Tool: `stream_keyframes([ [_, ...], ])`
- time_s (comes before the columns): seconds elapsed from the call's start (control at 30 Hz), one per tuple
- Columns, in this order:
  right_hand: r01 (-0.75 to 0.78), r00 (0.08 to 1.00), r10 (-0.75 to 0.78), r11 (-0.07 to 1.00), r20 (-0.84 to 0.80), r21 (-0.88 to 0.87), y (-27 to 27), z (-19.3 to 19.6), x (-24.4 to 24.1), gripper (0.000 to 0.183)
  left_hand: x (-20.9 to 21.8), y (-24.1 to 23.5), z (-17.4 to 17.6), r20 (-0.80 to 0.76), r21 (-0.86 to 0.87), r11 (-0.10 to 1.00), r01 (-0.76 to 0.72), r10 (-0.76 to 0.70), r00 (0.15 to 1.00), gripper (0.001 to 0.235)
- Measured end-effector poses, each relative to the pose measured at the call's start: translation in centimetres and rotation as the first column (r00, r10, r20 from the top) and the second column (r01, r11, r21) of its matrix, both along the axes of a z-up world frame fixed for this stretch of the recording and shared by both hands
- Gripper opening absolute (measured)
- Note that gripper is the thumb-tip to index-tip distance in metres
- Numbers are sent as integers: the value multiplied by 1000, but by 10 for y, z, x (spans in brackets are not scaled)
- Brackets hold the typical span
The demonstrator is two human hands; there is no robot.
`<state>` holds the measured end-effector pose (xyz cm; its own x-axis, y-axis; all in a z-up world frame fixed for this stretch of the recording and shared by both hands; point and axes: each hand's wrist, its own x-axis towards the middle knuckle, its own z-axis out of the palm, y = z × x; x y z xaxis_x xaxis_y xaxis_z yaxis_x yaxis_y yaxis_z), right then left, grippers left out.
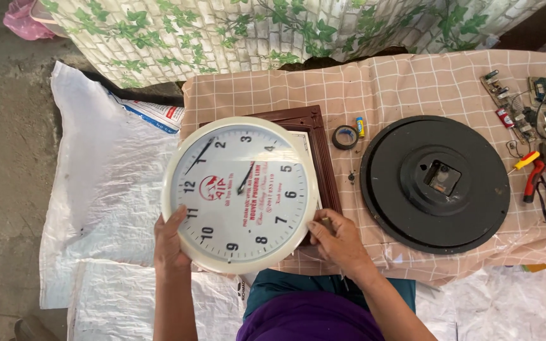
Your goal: The person works on the back of a wall clock, using a screwdriver to remove screws and a small tool to adjust the internal mechanism. They handle a battery and a roll of black tape, placing them on the table, and repeatedly manipulate the clock's backplate and internal components.
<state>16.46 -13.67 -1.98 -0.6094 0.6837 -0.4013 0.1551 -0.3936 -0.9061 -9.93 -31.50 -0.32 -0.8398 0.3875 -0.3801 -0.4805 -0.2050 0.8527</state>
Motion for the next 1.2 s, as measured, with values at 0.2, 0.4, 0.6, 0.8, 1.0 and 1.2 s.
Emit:
stream_keyframes([
  [0.2, 47, 998, -47, 999, 31, 16, 8, -14, 6, 19, 7, 29, 28, -7, 6, 999, 46, -46, 999, 33],
  [0.4, 35, 999, -36, 999, 38, 11, 6, -12, 3, 21, 2, 22, 13, -21, -26, 999, 23, -24, 999, 30],
  [0.6, 41, 999, -41, 999, 13, -23, 6, -18, 4, 22, 5, 27, 21, -25, -8, 1000, -6, 6, 1000, 28],
  [0.8, 21, 999, -21, 1000, 39, 22, 6, -6, 7, 28, 8, 24, 16, -20, -52, 998, -22, 21, 1000, 30],
  [1.0, 21, 904, -235, 858, 357, 513, 38, -9, 29, 41, 14, 27, 23, 3, -79, 997, 10, -10, 1000, 34],
  [1.2, -183, 885, -38, 888, 464, 421, 55, -8, 20, 44, 25, 41, 50, -8, -74, 993, 94, -95, 995, 62],
])
